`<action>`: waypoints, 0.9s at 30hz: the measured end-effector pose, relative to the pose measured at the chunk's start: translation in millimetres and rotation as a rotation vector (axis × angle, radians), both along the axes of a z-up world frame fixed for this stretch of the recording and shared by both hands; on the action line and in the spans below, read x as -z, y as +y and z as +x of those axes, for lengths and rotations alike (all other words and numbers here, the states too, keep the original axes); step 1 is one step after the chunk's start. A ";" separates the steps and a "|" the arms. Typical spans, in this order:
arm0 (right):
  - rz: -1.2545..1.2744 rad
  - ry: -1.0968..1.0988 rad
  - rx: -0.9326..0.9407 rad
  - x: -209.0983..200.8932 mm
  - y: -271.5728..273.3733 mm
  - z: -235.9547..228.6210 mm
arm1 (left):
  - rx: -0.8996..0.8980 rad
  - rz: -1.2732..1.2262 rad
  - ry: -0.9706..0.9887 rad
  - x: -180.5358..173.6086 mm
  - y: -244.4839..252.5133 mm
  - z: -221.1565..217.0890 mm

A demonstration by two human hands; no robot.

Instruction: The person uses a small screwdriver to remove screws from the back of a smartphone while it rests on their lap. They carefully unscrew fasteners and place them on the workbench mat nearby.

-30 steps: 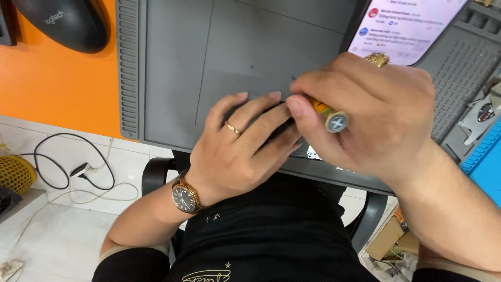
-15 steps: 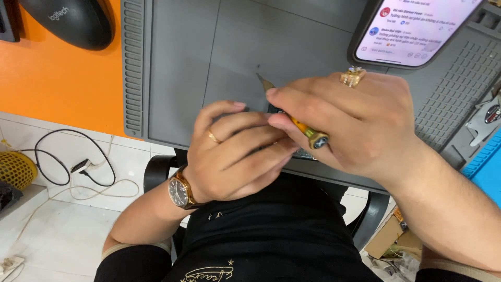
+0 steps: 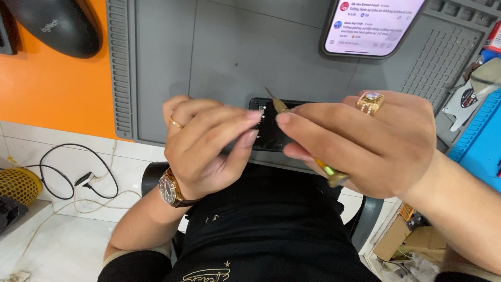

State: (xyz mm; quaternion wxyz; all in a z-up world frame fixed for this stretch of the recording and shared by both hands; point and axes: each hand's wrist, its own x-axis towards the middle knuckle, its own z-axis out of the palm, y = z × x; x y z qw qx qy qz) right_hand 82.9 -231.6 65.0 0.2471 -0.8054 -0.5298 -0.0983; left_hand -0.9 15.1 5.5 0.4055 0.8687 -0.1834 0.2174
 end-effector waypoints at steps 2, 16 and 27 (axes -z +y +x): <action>0.149 0.071 -0.026 8.2 -4.6 1.0 | -0.079 0.069 0.027 -2.5 -6.7 4.4; 0.025 0.054 0.084 23.8 7.2 -10.5 | -0.258 0.237 0.000 14.9 -12.3 -3.3; -0.152 0.081 0.135 30.6 24.3 -12.0 | -0.264 0.059 -0.030 25.5 -3.0 -16.8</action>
